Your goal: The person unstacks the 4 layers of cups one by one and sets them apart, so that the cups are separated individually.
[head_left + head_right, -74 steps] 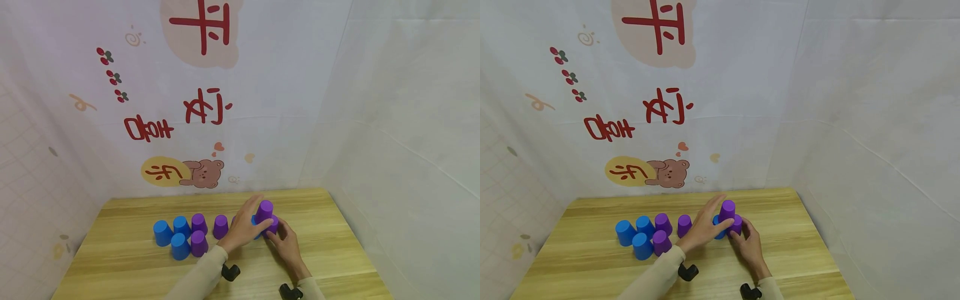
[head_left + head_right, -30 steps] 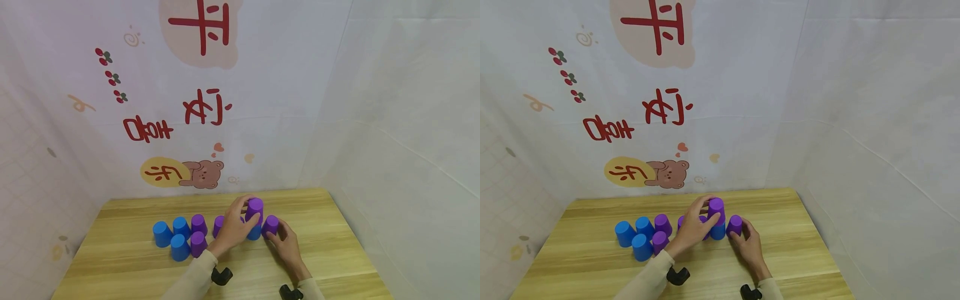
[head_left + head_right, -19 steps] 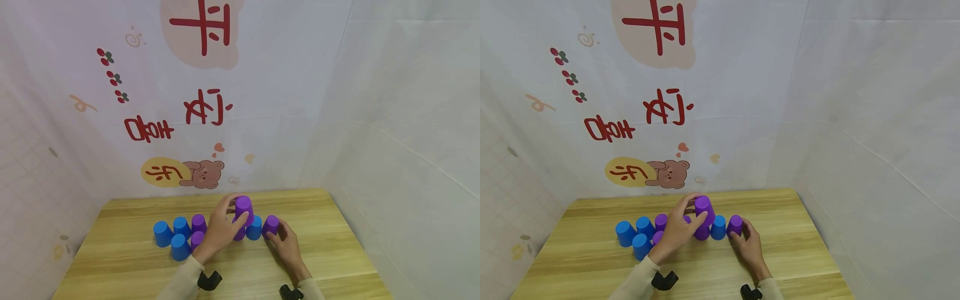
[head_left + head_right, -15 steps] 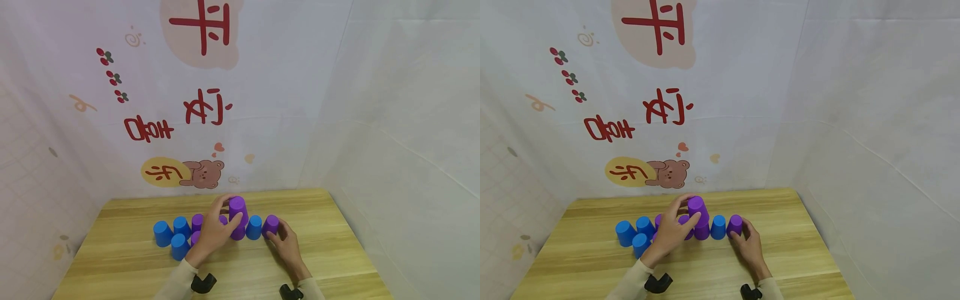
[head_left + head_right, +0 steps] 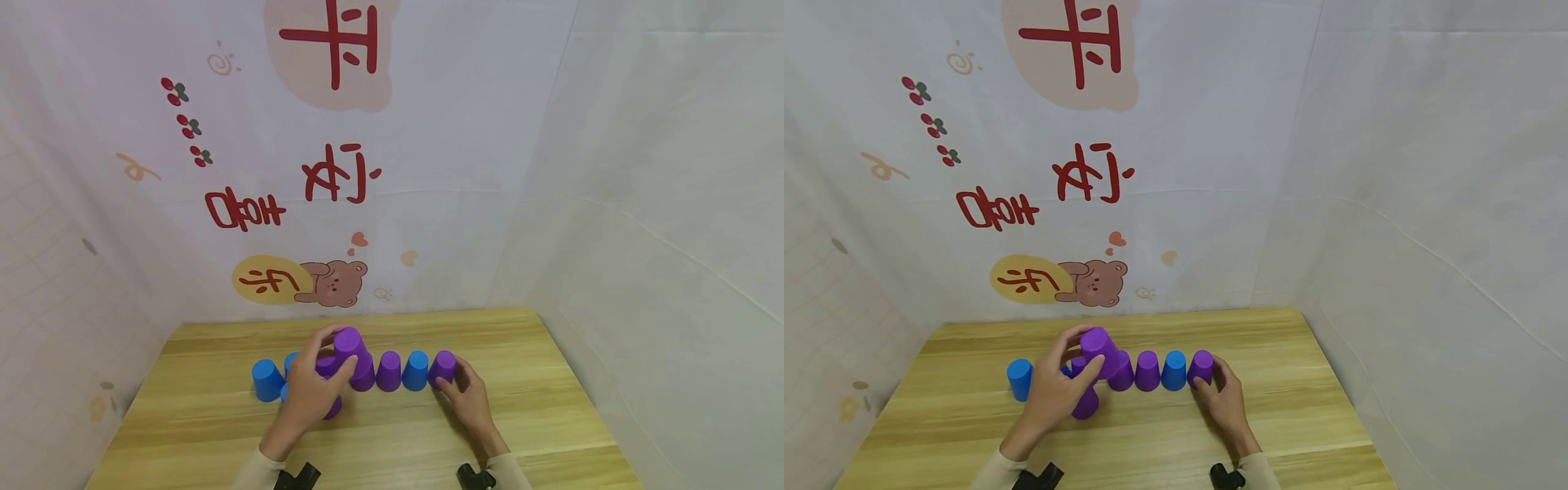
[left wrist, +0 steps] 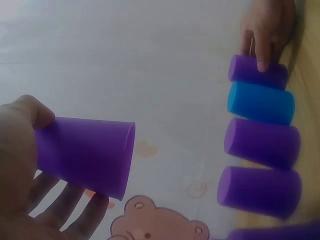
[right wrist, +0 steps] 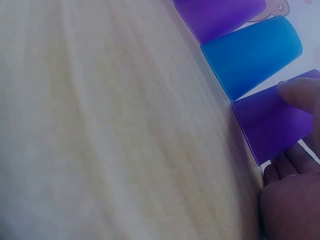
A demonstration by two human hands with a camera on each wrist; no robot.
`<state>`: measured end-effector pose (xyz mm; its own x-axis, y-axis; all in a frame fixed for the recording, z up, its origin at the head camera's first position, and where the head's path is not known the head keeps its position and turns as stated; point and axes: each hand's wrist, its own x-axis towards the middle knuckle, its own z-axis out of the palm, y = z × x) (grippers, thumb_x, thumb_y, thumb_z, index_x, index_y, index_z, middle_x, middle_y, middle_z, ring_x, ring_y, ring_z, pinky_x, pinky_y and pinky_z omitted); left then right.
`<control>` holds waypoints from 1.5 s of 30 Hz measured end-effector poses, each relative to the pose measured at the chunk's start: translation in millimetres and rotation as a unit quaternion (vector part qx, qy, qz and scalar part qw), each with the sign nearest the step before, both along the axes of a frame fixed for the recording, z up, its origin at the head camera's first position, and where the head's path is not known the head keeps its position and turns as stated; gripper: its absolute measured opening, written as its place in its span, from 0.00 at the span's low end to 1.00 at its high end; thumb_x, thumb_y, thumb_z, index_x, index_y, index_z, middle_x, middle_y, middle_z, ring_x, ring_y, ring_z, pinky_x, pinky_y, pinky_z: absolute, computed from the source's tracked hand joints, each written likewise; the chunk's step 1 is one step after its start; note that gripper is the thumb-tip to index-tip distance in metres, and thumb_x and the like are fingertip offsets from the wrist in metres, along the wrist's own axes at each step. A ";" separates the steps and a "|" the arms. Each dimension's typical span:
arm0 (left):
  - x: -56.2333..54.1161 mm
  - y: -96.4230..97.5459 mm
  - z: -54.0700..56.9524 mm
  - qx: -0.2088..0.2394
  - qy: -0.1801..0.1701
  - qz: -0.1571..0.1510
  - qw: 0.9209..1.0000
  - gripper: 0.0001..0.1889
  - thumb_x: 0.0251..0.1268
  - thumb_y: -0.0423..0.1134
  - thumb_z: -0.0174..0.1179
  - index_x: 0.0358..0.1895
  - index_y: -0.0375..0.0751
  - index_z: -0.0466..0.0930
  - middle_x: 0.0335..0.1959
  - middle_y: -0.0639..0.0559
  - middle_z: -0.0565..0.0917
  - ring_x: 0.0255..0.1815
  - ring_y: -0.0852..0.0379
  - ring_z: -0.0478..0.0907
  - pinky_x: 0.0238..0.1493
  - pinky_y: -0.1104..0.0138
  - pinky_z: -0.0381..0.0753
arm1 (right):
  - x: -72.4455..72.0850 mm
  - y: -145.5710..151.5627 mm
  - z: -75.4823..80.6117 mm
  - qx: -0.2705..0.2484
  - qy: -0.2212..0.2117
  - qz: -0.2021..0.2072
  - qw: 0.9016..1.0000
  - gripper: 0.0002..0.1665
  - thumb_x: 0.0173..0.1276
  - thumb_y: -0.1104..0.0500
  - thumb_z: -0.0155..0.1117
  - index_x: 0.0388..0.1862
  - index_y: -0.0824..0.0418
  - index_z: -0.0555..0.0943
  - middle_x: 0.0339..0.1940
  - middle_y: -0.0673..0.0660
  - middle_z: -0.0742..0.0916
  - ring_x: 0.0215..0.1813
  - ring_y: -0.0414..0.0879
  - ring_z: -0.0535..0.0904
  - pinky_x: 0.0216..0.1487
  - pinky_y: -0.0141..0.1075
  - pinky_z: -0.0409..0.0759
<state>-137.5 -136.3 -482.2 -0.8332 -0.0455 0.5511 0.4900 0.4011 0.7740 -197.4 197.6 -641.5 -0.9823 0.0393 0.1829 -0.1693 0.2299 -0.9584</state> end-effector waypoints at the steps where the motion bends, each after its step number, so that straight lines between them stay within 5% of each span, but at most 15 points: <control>1: 1.9 -3.8 -0.1 0.004 -0.003 0.006 1.000 0.28 0.69 0.32 0.77 0.71 0.46 0.82 0.61 0.51 0.92 0.62 0.63 0.88 0.58 0.65 0.94 | 0.1 -0.2 0.3 0.001 0.004 -0.001 1.000 0.37 0.74 0.66 0.79 0.79 0.68 0.78 0.76 0.75 0.84 0.83 0.59 0.81 0.78 0.19 0.71; 7: 15.3 -27.4 -2.4 0.018 -0.023 0.045 0.999 0.28 0.70 0.31 0.77 0.71 0.47 0.83 0.61 0.50 0.92 0.61 0.72 0.84 0.60 0.77 0.88 | 0.5 -0.3 1.3 0.006 0.002 0.002 1.000 0.36 0.75 0.65 0.79 0.79 0.67 0.77 0.76 0.72 0.85 0.84 0.69 0.77 0.80 0.22 0.72; 15: 32.3 -53.5 -7.4 0.038 -0.046 0.103 0.993 0.29 0.69 0.27 0.76 0.72 0.43 0.83 0.61 0.49 0.91 0.60 0.76 0.82 0.60 0.85 0.83 | 0.3 1.1 -1.2 0.012 -0.007 0.002 1.000 0.37 0.75 0.64 0.79 0.79 0.66 0.78 0.77 0.69 0.85 0.83 0.60 0.79 0.78 0.20 0.72; 18: 36.3 -61.4 -10.3 0.038 -0.048 0.120 0.991 0.29 0.68 0.26 0.76 0.72 0.44 0.83 0.61 0.54 0.90 0.59 0.75 0.83 0.60 0.86 0.82 | 0.6 1.4 -1.0 0.003 -0.010 0.001 1.000 0.37 0.74 0.65 0.80 0.79 0.65 0.78 0.78 0.68 0.85 0.84 0.55 0.78 0.78 0.18 0.71; 25: 46.9 -80.0 -18.4 0.050 -0.056 0.163 0.984 0.30 0.67 0.25 0.77 0.72 0.46 0.84 0.60 0.69 0.87 0.59 0.74 0.84 0.59 0.87 0.82 | 2.5 2.0 -1.6 0.000 0.001 0.013 1.000 0.36 0.75 0.66 0.78 0.79 0.67 0.77 0.78 0.71 0.84 0.84 0.70 0.76 0.80 0.23 0.72; 32: 56.9 -96.2 -22.7 0.049 -0.085 0.215 0.972 0.31 0.69 0.28 0.78 0.74 0.42 0.82 0.61 0.69 0.84 0.59 0.79 0.81 0.57 0.90 0.79 | 2.7 1.5 -1.4 0.006 0.010 0.010 1.000 0.36 0.76 0.65 0.78 0.79 0.68 0.78 0.77 0.74 0.84 0.83 0.66 0.79 0.79 0.22 0.73; 39: 61.4 -104.4 -34.3 0.049 -0.090 0.248 0.963 0.30 0.69 0.27 0.78 0.73 0.38 0.81 0.59 0.78 0.81 0.58 0.80 0.80 0.56 0.90 0.79 | 1.6 2.5 0.5 -0.003 -0.014 0.015 1.000 0.37 0.76 0.65 0.78 0.80 0.67 0.76 0.79 0.70 0.84 0.86 0.69 0.75 0.87 0.42 0.72; 45: 61.8 -108.4 -50.5 0.042 -0.084 0.257 0.962 0.31 0.67 0.27 0.79 0.72 0.37 0.82 0.60 0.75 0.81 0.59 0.84 0.77 0.56 0.91 0.79 | 1.1 2.0 -1.2 -0.003 -0.014 0.005 1.000 0.37 0.74 0.66 0.79 0.79 0.66 0.78 0.78 0.71 0.84 0.85 0.66 0.76 0.79 0.21 0.72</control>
